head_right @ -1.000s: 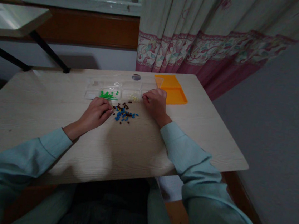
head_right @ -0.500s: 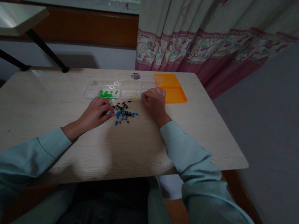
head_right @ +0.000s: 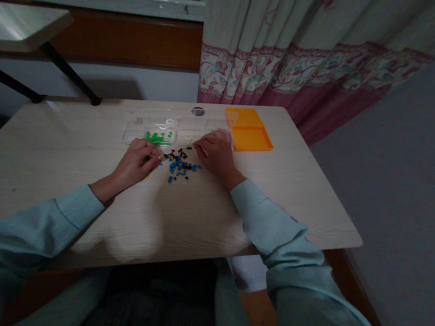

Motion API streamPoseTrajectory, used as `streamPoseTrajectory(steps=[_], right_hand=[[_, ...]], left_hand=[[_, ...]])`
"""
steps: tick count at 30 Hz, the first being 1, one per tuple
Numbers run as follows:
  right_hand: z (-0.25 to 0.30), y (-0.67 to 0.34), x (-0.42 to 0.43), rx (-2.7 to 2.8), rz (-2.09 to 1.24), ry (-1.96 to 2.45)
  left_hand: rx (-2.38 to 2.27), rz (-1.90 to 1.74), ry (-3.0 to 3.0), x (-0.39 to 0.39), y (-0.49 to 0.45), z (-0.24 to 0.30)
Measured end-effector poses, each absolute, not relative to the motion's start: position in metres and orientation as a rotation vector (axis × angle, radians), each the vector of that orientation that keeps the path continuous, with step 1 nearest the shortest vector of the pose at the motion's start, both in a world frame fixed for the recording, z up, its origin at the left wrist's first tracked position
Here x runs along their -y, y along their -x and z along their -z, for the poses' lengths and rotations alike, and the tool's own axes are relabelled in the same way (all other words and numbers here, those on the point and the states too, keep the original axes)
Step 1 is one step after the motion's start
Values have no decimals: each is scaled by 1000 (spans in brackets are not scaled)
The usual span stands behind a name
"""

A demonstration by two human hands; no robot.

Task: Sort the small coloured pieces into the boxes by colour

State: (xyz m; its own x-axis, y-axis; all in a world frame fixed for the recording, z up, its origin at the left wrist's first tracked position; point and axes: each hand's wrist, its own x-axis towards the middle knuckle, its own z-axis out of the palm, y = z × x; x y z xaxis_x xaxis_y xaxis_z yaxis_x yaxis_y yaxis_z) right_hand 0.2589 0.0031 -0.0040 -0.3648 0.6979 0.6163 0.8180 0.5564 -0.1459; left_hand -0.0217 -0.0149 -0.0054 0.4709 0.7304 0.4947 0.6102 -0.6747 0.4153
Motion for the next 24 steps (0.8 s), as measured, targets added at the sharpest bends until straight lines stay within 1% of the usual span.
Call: streamPoseTrajectory(steps=[8, 24], right_hand=[[-1, -213, 31, 2323, 189, 871], [-3, -203, 38, 2224, 208, 823]], left_hand=[[-1154, -1015, -2437, 12, 23, 7], [-954, -1129, -2295, 28, 3, -6]])
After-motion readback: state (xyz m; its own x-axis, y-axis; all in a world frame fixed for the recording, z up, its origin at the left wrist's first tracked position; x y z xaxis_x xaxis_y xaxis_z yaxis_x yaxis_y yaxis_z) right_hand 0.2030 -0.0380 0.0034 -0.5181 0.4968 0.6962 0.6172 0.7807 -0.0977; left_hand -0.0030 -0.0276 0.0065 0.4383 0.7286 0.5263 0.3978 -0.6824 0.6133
